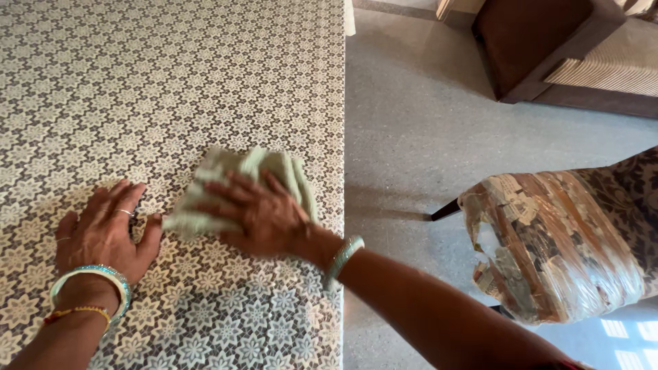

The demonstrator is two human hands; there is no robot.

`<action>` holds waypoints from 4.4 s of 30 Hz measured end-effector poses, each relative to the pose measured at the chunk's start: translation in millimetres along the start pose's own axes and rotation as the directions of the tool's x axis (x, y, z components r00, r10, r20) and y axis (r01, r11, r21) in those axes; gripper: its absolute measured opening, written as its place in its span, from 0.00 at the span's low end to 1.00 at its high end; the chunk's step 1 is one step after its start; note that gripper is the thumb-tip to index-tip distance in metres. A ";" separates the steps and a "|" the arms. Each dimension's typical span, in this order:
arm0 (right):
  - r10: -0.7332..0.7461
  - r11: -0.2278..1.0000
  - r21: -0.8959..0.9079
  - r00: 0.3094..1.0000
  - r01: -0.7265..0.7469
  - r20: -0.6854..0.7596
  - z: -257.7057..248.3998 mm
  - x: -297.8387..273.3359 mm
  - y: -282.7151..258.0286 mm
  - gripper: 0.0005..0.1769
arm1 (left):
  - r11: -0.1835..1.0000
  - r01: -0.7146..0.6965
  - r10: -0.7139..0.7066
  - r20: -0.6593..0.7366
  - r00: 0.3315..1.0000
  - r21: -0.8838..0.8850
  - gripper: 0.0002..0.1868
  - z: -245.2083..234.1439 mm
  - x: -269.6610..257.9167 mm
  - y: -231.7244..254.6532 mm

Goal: The person wipes a dining table covered with a white lace tablecloth using a light green cloth. They clean the tabletop, the edges, and the wooden legs of the table.

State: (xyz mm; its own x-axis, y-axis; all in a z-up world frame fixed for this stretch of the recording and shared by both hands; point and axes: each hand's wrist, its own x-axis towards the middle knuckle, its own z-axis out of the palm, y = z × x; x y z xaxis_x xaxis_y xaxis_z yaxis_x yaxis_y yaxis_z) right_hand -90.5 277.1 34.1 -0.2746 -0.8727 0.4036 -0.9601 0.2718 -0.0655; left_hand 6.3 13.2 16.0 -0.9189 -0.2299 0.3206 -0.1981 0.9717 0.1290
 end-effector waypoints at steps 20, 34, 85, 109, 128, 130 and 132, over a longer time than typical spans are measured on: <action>0.175 0.984 -0.013 0.948 -0.178 0.266 -16.6 6.1 -28.5 0.33 | 0.998 0.009 -0.012 -0.043 0.999 -0.069 0.31 -10.7 -5.5 7.5; 0.419 0.904 0.004 0.890 -0.427 0.180 21.3 97.4 96.6 0.38 | 0.988 0.047 -0.070 0.160 0.985 0.146 0.36 -1.1 83.8 4.5; -0.034 0.995 0.101 0.926 -0.005 0.375 -0.6 112.4 238.1 0.31 | 0.971 0.226 -0.232 0.075 0.970 0.076 0.37 111.3 298.9 18.0; 0.283 0.958 0.030 0.956 -0.286 0.075 25.8 151.4 283.6 0.31 | 0.970 0.244 -0.244 0.112 0.963 0.010 0.34 93.3 299.1 28.8; 0.387 0.921 -0.002 0.915 -0.390 0.113 -14.7 112.1 400.5 0.28 | 0.998 0.060 -0.061 0.058 0.996 0.025 0.33 159.1 398.1 146.4; 0.462 0.886 0.003 0.882 -0.464 0.095 -10.5 125.4 435.1 0.28 | 0.996 0.086 -0.085 0.071 0.994 -0.013 0.33 172.0 419.9 167.7; 0.540 0.839 0.034 0.838 -0.543 0.075 -5.4 138.3 465.8 0.29 | 0.996 0.086 -0.083 0.081 0.993 -0.026 0.33 180.0 443.0 180.4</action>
State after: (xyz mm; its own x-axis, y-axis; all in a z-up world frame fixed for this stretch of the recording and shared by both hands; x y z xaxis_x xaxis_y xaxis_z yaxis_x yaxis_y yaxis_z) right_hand -575.5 285.2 64.4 -0.7524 -0.6154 0.2349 -0.6582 0.6880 -0.3057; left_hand -497.9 96.6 12.3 -0.9236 -0.3050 0.2321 -0.2672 0.9466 0.1803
